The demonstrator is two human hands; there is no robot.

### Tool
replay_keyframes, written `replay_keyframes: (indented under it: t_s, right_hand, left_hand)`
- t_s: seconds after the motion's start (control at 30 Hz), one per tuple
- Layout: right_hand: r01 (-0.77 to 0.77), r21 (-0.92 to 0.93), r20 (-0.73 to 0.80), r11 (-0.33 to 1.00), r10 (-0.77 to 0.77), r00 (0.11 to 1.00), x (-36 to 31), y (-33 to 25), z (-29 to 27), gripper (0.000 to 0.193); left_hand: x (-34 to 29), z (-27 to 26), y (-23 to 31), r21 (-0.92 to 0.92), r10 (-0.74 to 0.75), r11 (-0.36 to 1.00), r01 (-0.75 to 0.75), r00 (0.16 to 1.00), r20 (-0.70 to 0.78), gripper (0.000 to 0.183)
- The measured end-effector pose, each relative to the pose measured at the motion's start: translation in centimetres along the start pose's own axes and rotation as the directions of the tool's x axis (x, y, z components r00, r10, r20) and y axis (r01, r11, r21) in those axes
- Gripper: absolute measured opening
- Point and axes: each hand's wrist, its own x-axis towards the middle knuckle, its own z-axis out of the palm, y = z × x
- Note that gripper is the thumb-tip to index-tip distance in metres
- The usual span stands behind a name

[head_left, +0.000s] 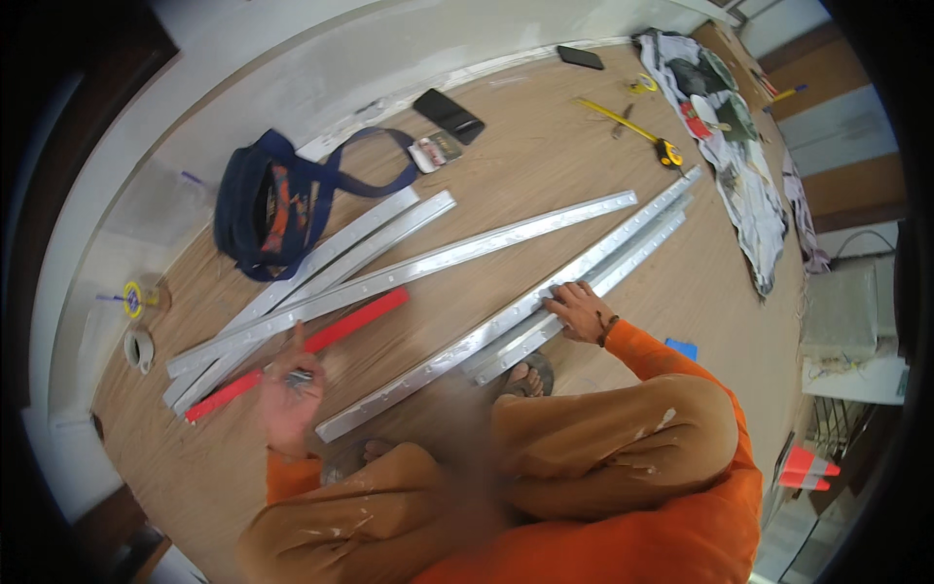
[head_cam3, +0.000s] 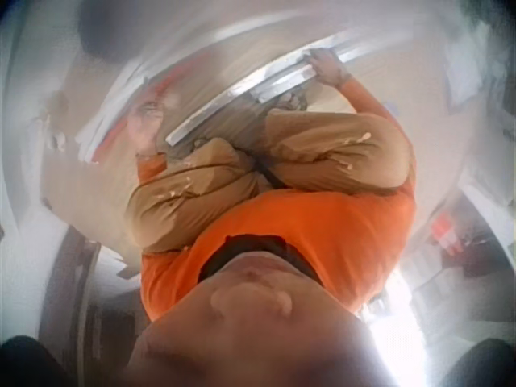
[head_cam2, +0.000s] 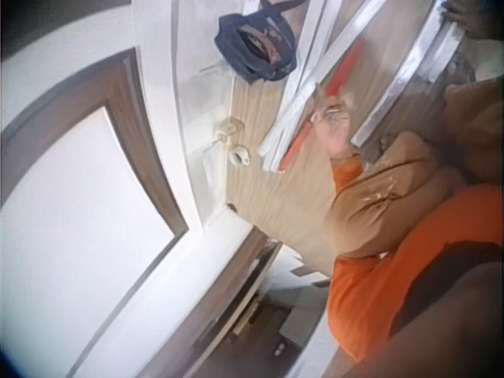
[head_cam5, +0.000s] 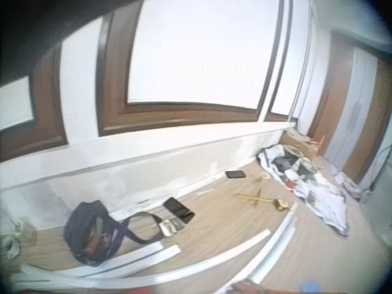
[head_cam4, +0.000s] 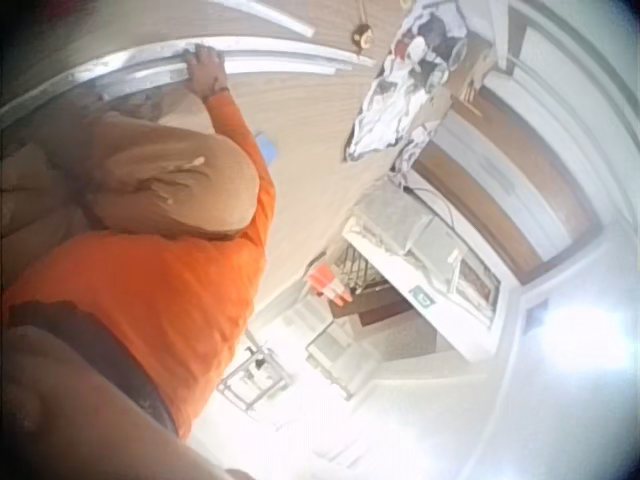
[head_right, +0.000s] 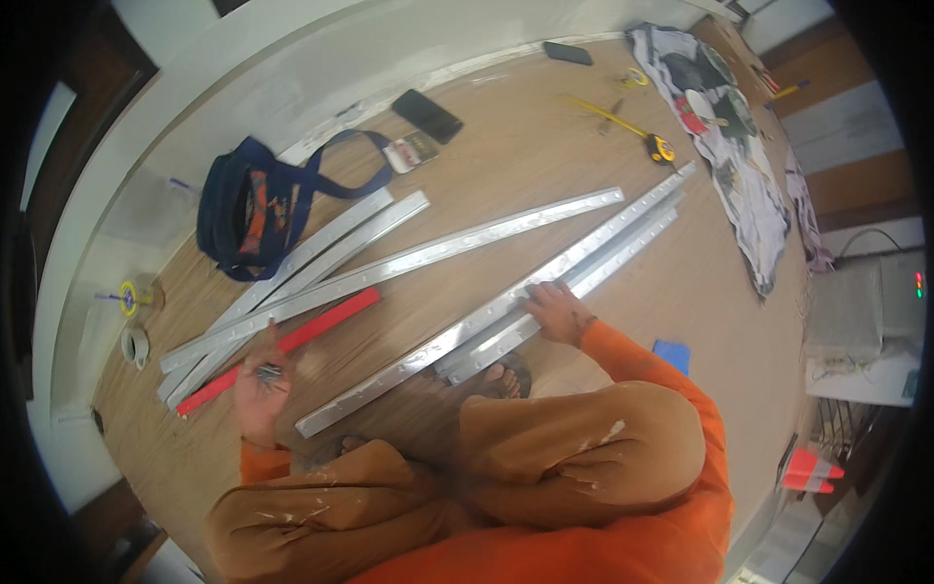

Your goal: The person organizes metal trim pieces on the floor, then measures a section of exposed brick wall using a tape measure. They position a metal strip against the wall to check fit and alignment.

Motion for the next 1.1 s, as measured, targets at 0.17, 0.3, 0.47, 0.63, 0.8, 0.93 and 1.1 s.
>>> replay_keyframes:
  t_s: [0.17,0.3,0.47,0.63,0.8,0.93,1.1]
  right_hand:
    - [0.026,0.023,-0.045,0.999,-0.025,0.999,0.3,-0.3,0.2,0.063]
    - [0.059,0.005,-0.088,0.998,-0.058,0.994,0.7,-0.5,-0.2,0.056]
    - [0.045,-0.007,-0.108,0.999,-0.045,0.993,0.8,-0.5,0.4,0.055]
    - [0.034,-0.013,-0.058,0.999,-0.035,0.998,0.4,-0.5,0.3,0.056]
    - [-0.002,0.009,-0.015,1.000,0.002,1.000,0.3,-0.6,-0.3,0.064]
    - [-0.039,0.011,0.014,0.999,0.038,0.999,0.6,-0.8,-0.3,0.069]
    - [-0.052,0.069,-0.001,0.996,0.052,0.999,-0.1,-0.5,0.7,0.072]
  left_hand:
    - [-0.6,-3.4,-2.9,-0.186,-0.093,0.979,0.085,0.995,-0.035,0.042]
    - [0.0,-5.4,-3.4,-0.220,-0.129,0.961,0.169,0.974,0.185,0.021]
    - [1.3,-5.0,-2.9,-0.309,-0.078,0.934,0.179,0.947,0.313,0.030]
    - [1.8,-3.9,-3.5,-0.240,-0.017,0.968,0.076,0.970,0.241,0.029]
    - [2.6,-3.3,-5.1,0.057,0.054,0.997,-0.047,0.990,-0.132,0.026]
    - [1.6,-1.0,-5.3,-0.133,-0.062,0.989,0.058,0.998,-0.025,0.037]
    - [3.1,-5.0,-4.2,-0.266,-0.071,0.961,0.076,0.997,0.028,0.035]
